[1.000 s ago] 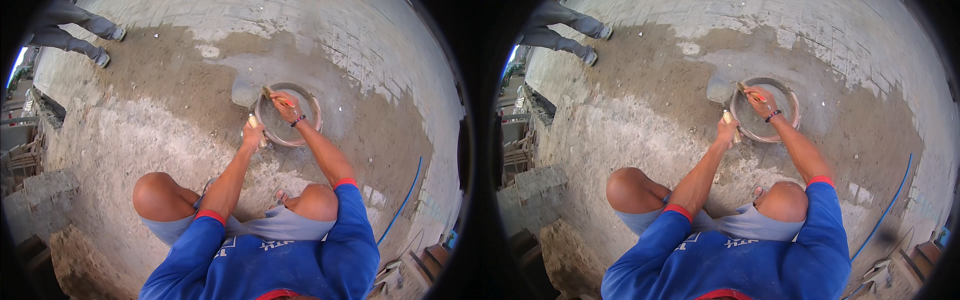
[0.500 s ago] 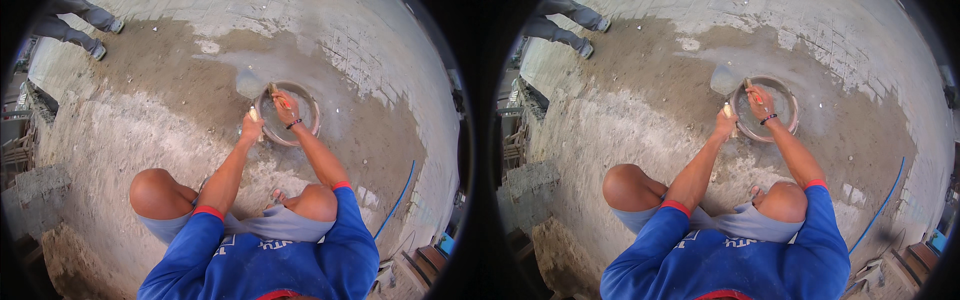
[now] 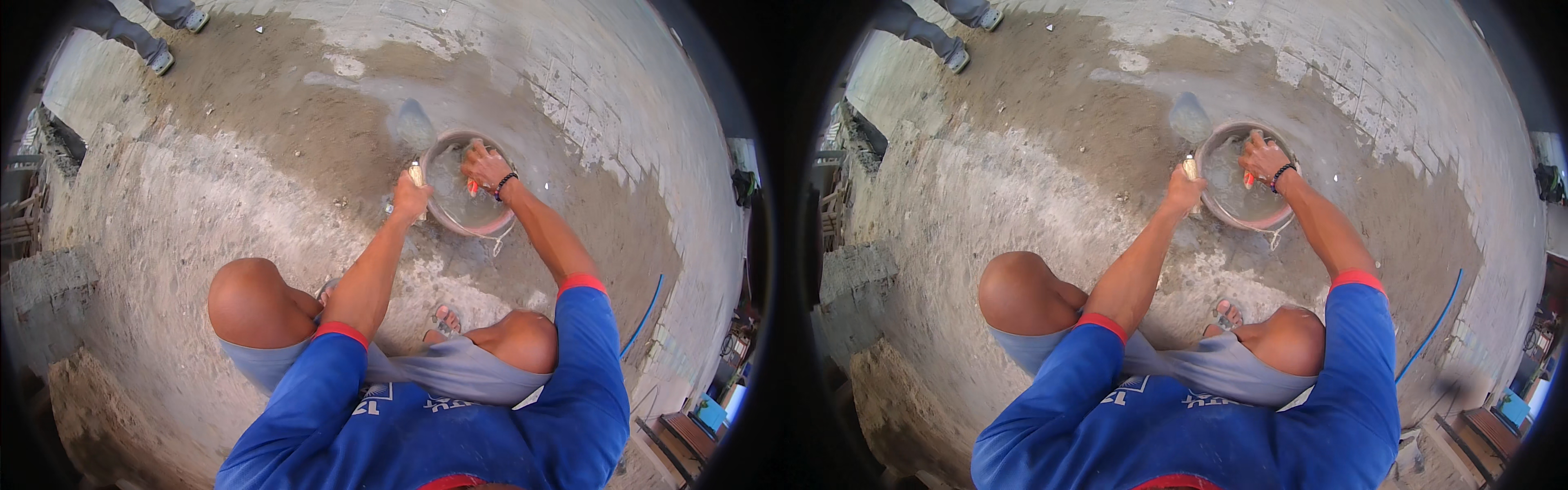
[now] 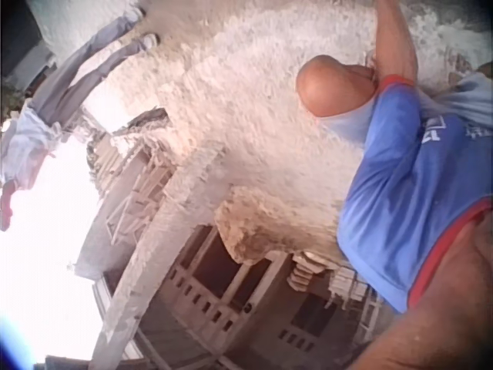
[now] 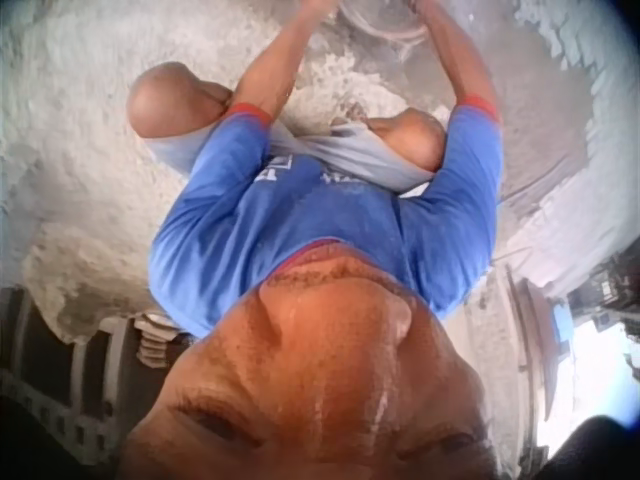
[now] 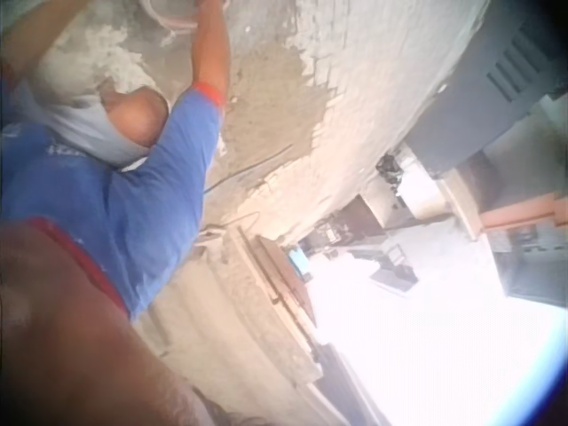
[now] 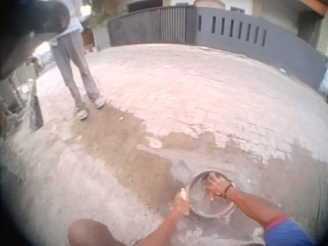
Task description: The person cleans a small bucket with a brush and water before picking up a stack of cardboard-wrapped materials.
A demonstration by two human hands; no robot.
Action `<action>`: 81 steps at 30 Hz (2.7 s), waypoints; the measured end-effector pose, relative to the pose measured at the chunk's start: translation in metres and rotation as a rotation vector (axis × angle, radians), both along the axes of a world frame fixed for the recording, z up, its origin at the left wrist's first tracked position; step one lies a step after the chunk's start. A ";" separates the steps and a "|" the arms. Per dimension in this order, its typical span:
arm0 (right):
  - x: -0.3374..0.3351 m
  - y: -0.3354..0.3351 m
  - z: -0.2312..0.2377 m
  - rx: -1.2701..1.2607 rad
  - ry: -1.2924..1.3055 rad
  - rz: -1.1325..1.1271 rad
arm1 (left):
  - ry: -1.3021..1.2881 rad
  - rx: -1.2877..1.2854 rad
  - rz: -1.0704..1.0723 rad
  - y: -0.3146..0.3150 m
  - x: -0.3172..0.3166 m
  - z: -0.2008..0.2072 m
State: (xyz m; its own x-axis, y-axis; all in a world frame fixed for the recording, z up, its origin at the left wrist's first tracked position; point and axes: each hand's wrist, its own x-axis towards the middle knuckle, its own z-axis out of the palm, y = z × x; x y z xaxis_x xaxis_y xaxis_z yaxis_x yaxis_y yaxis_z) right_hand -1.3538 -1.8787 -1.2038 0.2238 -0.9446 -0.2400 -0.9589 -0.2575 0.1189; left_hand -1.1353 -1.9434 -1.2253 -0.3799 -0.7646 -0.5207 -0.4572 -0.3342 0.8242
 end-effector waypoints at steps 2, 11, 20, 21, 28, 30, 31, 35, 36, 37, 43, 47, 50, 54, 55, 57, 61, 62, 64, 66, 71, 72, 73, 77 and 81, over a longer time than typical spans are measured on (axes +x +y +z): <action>0.011 0.014 -0.017 0.112 0.186 -0.081 | -0.002 -0.033 0.053 0.006 0.001 -0.016; 0.037 -0.002 0.017 0.067 -0.112 -0.046 | -0.012 0.008 0.040 0.010 0.003 -0.021; 0.014 0.028 -0.010 0.296 -0.092 -0.471 | -0.038 0.009 0.017 0.012 -0.003 0.003; 0.015 0.025 -0.009 0.340 -0.154 -0.515 | -0.036 0.011 0.005 0.012 -0.001 0.001; 0.012 0.005 0.046 -0.037 -0.396 -0.305 | 0.011 0.024 -0.020 0.009 0.004 -0.013; -0.020 0.012 0.037 -0.126 -0.349 -0.213 | 0.018 0.001 -0.034 0.007 -0.003 -0.016; -0.022 0.014 0.038 -0.069 -0.342 -0.266 | 0.002 -0.028 -0.028 0.008 0.000 -0.020; -0.037 0.020 0.067 -0.080 -0.394 -0.703 | 0.007 0.029 0.009 0.010 0.004 -0.019; -0.042 0.020 0.073 -0.155 -0.427 -0.865 | 0.013 0.025 0.007 0.009 0.002 -0.020; -0.051 0.022 0.067 -0.279 -0.541 -1.002 | 0.019 0.020 0.006 0.009 0.002 -0.020; -0.031 0.008 -0.003 -0.725 -0.650 -1.260 | 0.037 -0.039 -0.012 0.011 -0.001 -0.019; 0.009 -0.050 -0.002 -0.572 -1.390 -1.138 | -0.010 -0.045 -0.022 0.009 0.001 -0.017; 0.035 -0.063 -0.004 -0.411 -1.356 -1.034 | 0.036 0.013 -0.007 0.006 0.004 -0.022; -0.016 -0.034 -0.024 -0.670 -0.990 -0.944 | 0.068 0.002 0.031 0.011 -0.001 -0.024; -0.035 -0.020 -0.024 -0.688 -0.928 -1.057 | 0.092 0.024 0.064 0.011 0.002 -0.028; -0.055 -0.002 -0.006 -0.679 -0.887 -1.317 | 0.104 0.040 0.098 0.011 0.003 -0.029; -0.061 0.028 0.031 -0.413 -1.019 -1.596 | 0.083 0.006 0.094 0.009 0.003 -0.025; -0.063 0.025 0.039 -0.369 -0.925 -1.521 | 0.081 -0.007 0.094 0.008 0.003 -0.025; -0.079 0.027 0.048 -0.354 -0.687 -1.556 | 0.102 0.035 0.088 0.012 -0.003 -0.013; -0.069 0.025 0.045 -0.562 -0.673 -1.504 | 0.092 0.049 0.087 0.010 -0.002 -0.009; -0.024 0.034 0.013 -0.683 -0.743 -1.037 | 0.117 0.073 0.158 0.011 0.002 -0.012; -0.005 0.028 0.030 -0.587 -0.935 -1.126 | 0.148 0.070 0.184 0.011 0.004 -0.014; 0.007 0.025 0.037 -0.487 -1.119 -1.214 | 0.183 0.070 0.203 0.011 0.003 -0.020; 0.022 0.003 0.008 -0.657 -1.500 -1.411 | 0.274 0.054 0.289 0.017 0.000 -0.041; 0.056 -0.026 -0.012 -0.702 -1.900 -1.517 | 0.163 -0.006 0.180 0.015 -0.003 -0.035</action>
